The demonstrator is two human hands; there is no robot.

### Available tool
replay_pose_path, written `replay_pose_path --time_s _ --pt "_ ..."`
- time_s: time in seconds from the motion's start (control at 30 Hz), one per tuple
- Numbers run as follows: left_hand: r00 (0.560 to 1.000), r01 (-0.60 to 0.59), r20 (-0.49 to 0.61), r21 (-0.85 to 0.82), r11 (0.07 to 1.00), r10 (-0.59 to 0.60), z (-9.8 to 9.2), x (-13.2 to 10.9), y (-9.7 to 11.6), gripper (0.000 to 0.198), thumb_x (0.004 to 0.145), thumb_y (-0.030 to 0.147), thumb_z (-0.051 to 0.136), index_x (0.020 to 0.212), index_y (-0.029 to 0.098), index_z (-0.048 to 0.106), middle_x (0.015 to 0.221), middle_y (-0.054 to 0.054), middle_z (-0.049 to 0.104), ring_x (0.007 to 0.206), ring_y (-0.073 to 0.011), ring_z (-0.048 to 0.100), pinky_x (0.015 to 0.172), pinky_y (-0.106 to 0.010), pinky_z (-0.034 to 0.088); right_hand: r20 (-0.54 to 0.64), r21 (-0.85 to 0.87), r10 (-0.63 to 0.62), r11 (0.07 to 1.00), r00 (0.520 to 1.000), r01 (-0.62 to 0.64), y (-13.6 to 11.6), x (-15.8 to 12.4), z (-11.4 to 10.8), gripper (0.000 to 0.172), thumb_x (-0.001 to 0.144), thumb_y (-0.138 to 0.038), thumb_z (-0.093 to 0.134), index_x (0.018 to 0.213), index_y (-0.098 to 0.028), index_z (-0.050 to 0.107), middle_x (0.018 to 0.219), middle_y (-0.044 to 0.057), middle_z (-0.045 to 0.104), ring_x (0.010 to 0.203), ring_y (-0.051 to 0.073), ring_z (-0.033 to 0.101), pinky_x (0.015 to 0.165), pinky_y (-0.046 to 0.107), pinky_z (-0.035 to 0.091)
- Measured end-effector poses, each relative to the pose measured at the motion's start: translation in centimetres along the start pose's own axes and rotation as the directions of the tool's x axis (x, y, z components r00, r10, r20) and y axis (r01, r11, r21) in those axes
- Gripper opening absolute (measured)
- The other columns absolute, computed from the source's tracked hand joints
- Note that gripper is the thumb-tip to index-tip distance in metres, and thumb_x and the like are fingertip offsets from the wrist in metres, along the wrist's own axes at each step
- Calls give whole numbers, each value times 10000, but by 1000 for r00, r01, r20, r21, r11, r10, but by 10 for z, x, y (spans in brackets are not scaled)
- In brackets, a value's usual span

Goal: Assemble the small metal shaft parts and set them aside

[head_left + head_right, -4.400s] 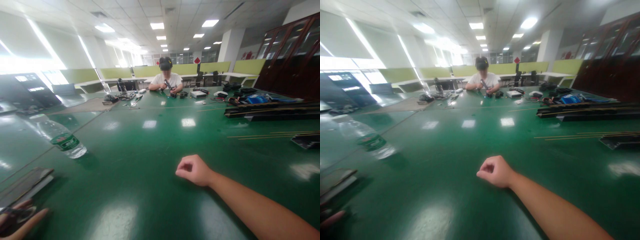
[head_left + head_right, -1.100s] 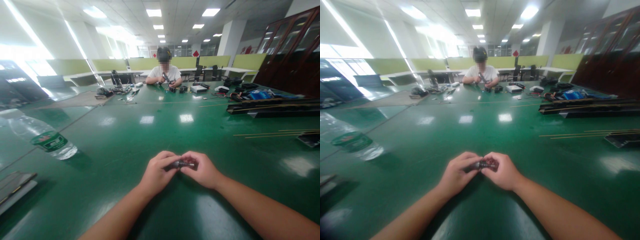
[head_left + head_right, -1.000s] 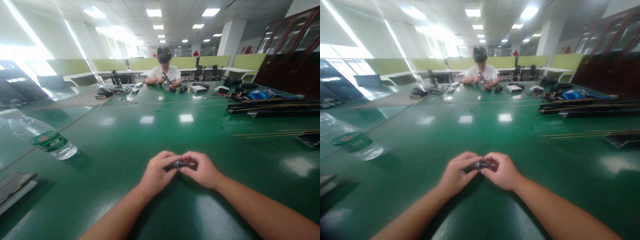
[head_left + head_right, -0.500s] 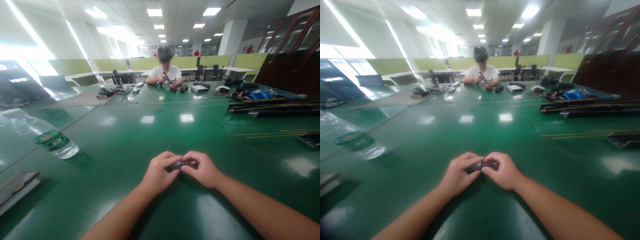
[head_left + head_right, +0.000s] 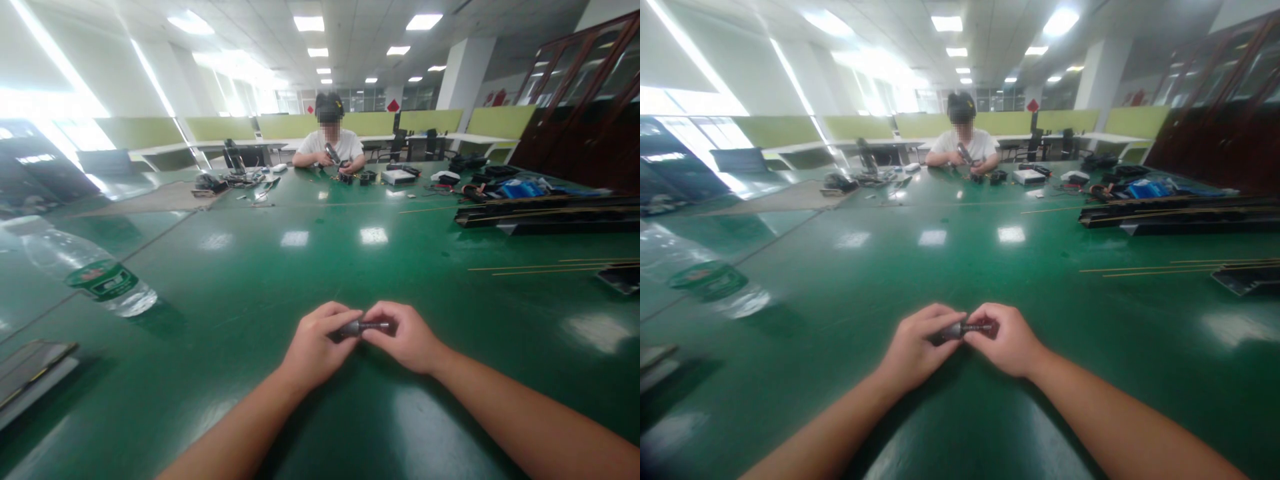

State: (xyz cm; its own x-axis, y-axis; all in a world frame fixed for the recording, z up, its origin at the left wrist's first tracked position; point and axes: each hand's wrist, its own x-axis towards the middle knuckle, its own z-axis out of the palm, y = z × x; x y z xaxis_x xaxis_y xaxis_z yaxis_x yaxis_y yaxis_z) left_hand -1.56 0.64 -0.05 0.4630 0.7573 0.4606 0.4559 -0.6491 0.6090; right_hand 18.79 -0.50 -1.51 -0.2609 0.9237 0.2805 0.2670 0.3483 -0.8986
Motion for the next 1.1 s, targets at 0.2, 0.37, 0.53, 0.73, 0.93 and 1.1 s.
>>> replay_pose_path --time_s 0.2,0.37,0.53,0.73,0.93,1.1 --pt "1000 -20 -14 7 1000 20 0 0 -1 303 797 153 688 1078 254 743 990 -51 718 881 -170 672 778 -272 546 -3 40 13 999 1000 -13 1 0 1 108 779 -212 742 871 -171 704 813 30 717 733 171 671 680 265 534" --pt "999 -26 -19 15 1000 26 -1 -1 -1 319 792 139 690 1085 256 741 991 -46 716 884 -166 671 771 -263 544 -6 53 23 998 1000 -23 1 0 1 101 771 -206 749 854 -168 706 810 34 720 723 170 672 676 265 533" --pt "1000 -19 -24 28 999 19 -1 -1 -2 322 799 144 685 1096 258 738 1015 -55 716 903 -174 673 793 -278 553 -12 21 17 1000 1000 -17 -1 1 0 89 781 -216 737 855 -174 711 800 33 726 726 175 670 663 263 529" --pt "998 -34 -43 41 999 36 -1 -1 -3 315 806 144 683 1093 260 737 1017 -53 713 906 -171 671 800 -277 556 -29 -15 5 1000 1000 -5 -2 1 0 75 782 -227 737 829 -177 708 772 27 720 694 169 656 635 257 517" --pt "998 -36 -52 46 998 38 -1 0 -3 308 804 144 688 1087 256 739 1015 -50 710 904 -168 671 792 -269 553 -32 -31 -1 1000 999 0 0 0 0 87 790 -242 734 832 -171 708 758 29 711 678 166 641 616 255 505" --pt "998 -29 -46 46 999 31 -1 -1 -4 321 798 130 687 1087 260 739 1016 -52 709 905 -173 670 798 -277 557 -36 -30 5 1000 999 -6 2 0 0 87 790 -239 729 844 -174 709 790 36 718 714 175 649 631 259 505"
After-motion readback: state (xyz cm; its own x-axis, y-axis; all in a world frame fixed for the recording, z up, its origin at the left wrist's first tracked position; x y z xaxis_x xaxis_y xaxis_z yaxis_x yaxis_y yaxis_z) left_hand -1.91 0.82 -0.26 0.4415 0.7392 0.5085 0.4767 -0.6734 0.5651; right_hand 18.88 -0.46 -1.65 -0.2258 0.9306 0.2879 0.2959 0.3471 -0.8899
